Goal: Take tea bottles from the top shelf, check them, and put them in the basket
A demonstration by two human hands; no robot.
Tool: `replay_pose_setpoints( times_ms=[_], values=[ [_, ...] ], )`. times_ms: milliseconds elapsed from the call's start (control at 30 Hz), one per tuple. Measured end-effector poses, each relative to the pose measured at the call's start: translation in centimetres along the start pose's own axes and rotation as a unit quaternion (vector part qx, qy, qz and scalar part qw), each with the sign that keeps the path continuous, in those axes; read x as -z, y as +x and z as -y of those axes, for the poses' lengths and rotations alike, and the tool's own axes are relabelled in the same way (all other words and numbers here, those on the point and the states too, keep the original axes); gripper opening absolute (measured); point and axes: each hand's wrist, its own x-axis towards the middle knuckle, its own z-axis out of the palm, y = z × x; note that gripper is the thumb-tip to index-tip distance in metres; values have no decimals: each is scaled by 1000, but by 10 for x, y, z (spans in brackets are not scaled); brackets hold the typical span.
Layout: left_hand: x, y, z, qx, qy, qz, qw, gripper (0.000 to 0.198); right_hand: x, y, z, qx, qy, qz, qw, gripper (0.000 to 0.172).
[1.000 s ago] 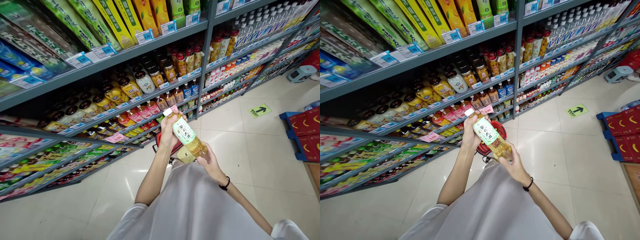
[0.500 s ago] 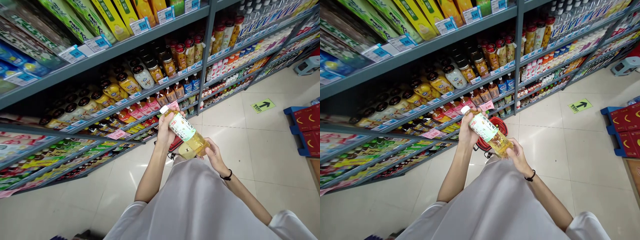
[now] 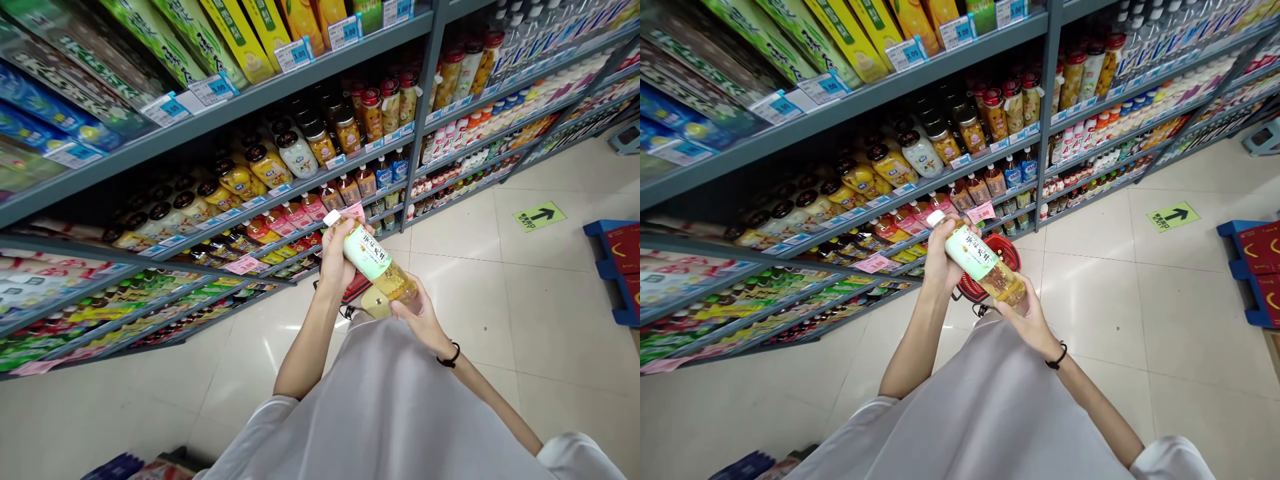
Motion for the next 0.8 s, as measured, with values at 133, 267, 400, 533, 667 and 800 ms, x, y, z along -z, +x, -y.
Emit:
replay_pose_setpoints(
  times_ms=[133,267,400,533,667,800],
  values=[
    [2,-6,3,-3,19,36,999,42,4,2,2,-76,119,41,989,54],
    [-1,-12,0,-22,15,97,995,38,9,3,2,-218,235,94,943,75],
    [-5,-15,-4,-19,33,115,993,40,12,-1,-8,-316,291,227,874,90],
    [-7,-15,-8,-21,28,119,992,37,11,-4,-12,-348,301,317,830,91],
    [-6,-12,-9,-19,31,98,994,35,9,-3,-8,-330,293,328,835,91],
    [-5,-8,-7,10,13,51,999,35,8,-4,-7,-326,265,303,855,91]
  ],
)
